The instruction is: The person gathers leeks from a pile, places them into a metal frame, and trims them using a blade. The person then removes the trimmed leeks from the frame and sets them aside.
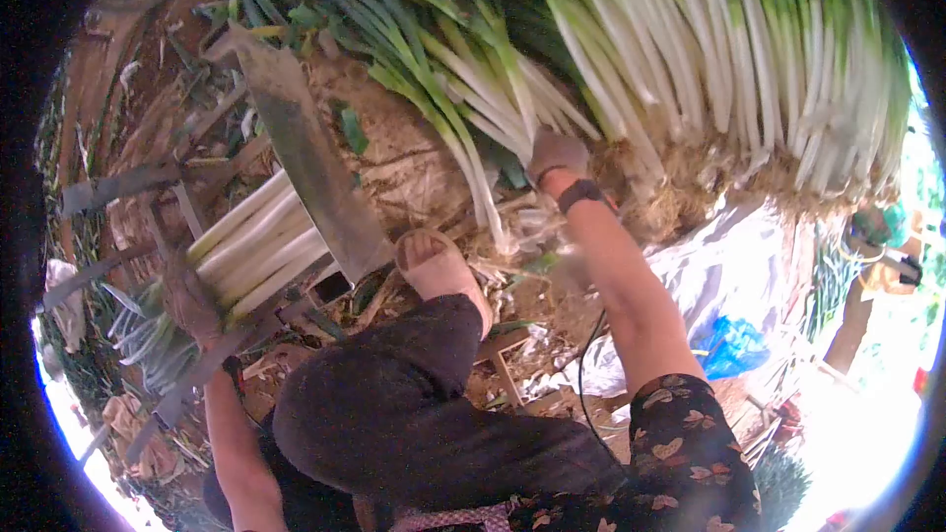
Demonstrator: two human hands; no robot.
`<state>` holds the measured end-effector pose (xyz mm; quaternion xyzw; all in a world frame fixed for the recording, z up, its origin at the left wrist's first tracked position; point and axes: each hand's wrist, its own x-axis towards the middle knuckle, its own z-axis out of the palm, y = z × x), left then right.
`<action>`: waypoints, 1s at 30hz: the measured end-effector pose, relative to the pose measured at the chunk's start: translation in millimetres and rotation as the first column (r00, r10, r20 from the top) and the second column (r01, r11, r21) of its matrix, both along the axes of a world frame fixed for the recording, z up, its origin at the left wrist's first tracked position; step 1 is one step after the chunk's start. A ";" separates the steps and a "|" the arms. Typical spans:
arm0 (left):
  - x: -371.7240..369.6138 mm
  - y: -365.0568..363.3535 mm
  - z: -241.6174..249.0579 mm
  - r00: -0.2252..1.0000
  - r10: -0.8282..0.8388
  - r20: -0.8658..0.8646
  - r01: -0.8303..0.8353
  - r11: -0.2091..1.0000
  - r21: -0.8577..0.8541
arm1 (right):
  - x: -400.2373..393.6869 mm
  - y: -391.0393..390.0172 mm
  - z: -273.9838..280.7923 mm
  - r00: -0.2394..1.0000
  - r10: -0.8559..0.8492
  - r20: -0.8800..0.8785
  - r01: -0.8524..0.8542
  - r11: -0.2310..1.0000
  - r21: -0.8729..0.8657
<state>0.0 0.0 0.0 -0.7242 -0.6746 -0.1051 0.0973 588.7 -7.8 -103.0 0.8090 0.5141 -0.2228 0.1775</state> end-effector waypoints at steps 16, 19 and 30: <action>10.3 -1.8 7.1 0.999 -0.011 -0.034 0.013 0.999 0.041 | -30.6 -55.4 -60.5 0.684 -0.128 -0.718 0.242 0.969 0.057; 9.6 -1.3 8.3 0.999 -0.014 -0.034 0.015 1.000 0.023 | -37.0 -49.7 -49.7 0.688 -0.064 -0.723 0.256 0.953 0.160; 18.2 -2.5 12.6 0.997 0.046 -0.058 -0.046 0.999 -0.003 | -70.2 -11.1 -45.9 0.818 -0.162 -0.551 0.280 0.950 0.135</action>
